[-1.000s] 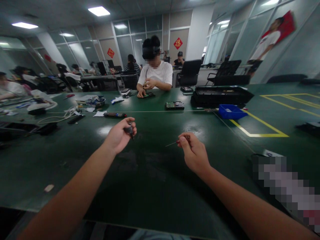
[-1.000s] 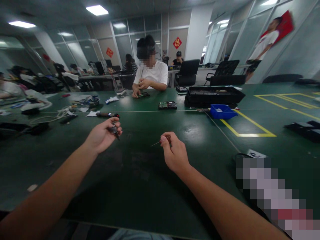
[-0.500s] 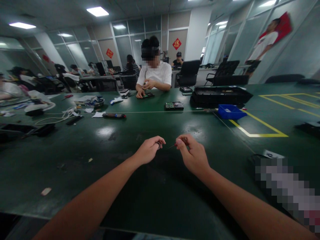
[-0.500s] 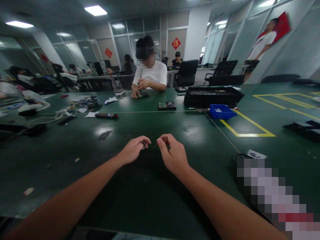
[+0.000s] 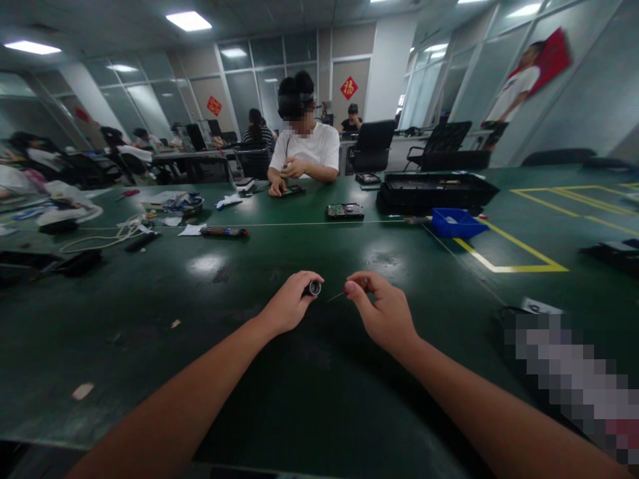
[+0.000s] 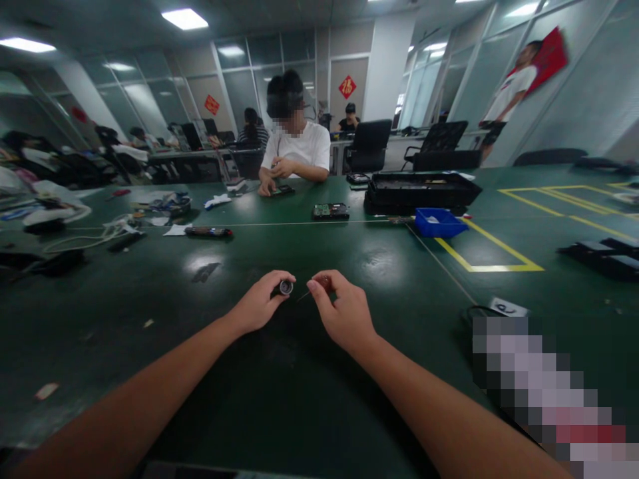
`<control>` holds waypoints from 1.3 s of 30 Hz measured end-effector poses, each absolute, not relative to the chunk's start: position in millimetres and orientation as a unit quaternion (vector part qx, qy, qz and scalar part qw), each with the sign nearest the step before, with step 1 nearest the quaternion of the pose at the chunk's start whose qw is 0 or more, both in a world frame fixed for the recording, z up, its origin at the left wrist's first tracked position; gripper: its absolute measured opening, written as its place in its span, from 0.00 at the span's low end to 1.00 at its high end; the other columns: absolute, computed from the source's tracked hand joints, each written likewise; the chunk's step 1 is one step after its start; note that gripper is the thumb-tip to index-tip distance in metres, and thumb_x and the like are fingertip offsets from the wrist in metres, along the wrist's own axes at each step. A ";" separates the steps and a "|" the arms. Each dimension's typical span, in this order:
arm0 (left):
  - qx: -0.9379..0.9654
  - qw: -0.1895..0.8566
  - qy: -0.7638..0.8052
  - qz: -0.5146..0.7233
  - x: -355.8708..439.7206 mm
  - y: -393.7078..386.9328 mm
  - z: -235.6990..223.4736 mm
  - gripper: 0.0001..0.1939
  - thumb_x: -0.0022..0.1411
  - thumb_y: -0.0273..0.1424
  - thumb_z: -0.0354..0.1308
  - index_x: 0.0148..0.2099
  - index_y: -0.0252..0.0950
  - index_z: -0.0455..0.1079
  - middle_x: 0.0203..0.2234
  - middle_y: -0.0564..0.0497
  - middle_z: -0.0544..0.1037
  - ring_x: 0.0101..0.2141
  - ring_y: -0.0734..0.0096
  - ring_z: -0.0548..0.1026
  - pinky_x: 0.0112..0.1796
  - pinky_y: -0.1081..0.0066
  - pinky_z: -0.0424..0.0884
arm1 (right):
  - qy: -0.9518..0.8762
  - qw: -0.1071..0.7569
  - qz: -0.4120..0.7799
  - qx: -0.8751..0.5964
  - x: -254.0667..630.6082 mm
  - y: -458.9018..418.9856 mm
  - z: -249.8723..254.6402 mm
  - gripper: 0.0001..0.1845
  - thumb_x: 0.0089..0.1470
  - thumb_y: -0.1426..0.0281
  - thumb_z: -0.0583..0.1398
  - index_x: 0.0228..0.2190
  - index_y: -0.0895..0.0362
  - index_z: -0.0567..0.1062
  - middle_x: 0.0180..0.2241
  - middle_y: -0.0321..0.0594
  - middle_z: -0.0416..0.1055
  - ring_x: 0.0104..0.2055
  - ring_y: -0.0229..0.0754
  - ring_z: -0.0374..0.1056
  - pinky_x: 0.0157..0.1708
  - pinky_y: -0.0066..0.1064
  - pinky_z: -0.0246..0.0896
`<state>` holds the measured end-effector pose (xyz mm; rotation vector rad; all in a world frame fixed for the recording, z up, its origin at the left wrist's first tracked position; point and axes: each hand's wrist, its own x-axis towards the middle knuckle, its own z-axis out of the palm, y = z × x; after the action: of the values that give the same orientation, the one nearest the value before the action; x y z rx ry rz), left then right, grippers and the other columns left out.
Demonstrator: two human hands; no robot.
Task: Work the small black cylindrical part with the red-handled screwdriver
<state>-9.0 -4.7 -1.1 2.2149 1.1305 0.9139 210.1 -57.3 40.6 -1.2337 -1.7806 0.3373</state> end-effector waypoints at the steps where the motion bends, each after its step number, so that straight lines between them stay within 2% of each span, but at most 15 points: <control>1: 0.814 0.244 0.409 0.333 -9.1 -5.0 -0.2 0.17 0.64 0.24 0.55 0.53 0.41 0.69 0.52 0.45 0.73 0.54 0.57 0.70 0.58 0.53 0.64 | -0.720 0.459 0.138 -0.501 210.4 -57.1 40.2 0.11 0.64 0.61 0.57 0.38 0.54 0.75 0.30 0.39 0.78 0.32 0.44 0.75 0.33 0.35 0.66; 5: 0.803 0.249 0.422 0.340 -8.1 -7.1 2.7 0.21 0.64 0.25 0.56 0.59 0.41 0.67 0.55 0.45 0.72 0.57 0.56 0.69 0.60 0.52 0.62 | -0.705 0.488 0.154 -0.491 211.5 -56.7 37.7 0.11 0.64 0.61 0.58 0.42 0.54 0.75 0.34 0.41 0.80 0.36 0.46 0.77 0.37 0.37 0.69; 8: 0.797 0.247 0.429 0.347 -6.7 -8.4 5.5 0.19 0.64 0.26 0.58 0.57 0.40 0.69 0.54 0.45 0.74 0.56 0.55 0.70 0.60 0.52 0.63 | -0.696 0.507 0.168 -0.481 211.7 -56.6 35.9 0.12 0.64 0.61 0.58 0.44 0.54 0.74 0.36 0.42 0.81 0.38 0.47 0.78 0.38 0.37 0.70; 24: 0.812 0.220 0.416 0.345 -9.4 -6.0 2.5 0.20 0.64 0.27 0.60 0.58 0.41 0.70 0.53 0.49 0.76 0.55 0.61 0.70 0.59 0.57 0.63 | -0.673 0.511 0.151 -0.512 210.1 -51.6 36.1 0.10 0.64 0.63 0.57 0.40 0.55 0.74 0.33 0.41 0.81 0.37 0.46 0.79 0.40 0.37 0.69; 30: 0.811 0.220 0.426 0.336 -10.7 -6.5 4.5 0.20 0.65 0.27 0.60 0.58 0.43 0.70 0.52 0.50 0.76 0.54 0.60 0.70 0.58 0.56 0.64 | -0.682 0.494 0.190 -0.504 209.4 -51.4 36.6 0.10 0.64 0.63 0.57 0.41 0.55 0.75 0.35 0.42 0.81 0.40 0.47 0.79 0.41 0.38 0.69; 36: 0.810 0.216 0.427 0.339 -10.3 -7.0 6.7 0.20 0.64 0.27 0.60 0.58 0.42 0.70 0.51 0.50 0.76 0.54 0.60 0.71 0.57 0.57 0.64 | -0.681 0.486 0.167 -0.522 210.2 -50.8 38.5 0.13 0.63 0.60 0.58 0.41 0.56 0.76 0.35 0.41 0.81 0.37 0.44 0.78 0.38 0.34 0.68; 39: 0.814 0.211 0.422 0.339 -10.3 -6.1 5.6 0.20 0.64 0.26 0.61 0.57 0.41 0.70 0.52 0.49 0.76 0.54 0.60 0.71 0.57 0.56 0.64 | -0.687 0.453 0.137 -0.552 211.9 -50.7 39.7 0.19 0.63 0.54 0.58 0.31 0.56 0.78 0.25 0.37 0.78 0.26 0.41 0.73 0.28 0.30 0.62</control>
<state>-10.3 -6.1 5.6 2.2604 1.1731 0.9424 211.9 -50.7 39.7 -1.3621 -1.6960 0.3375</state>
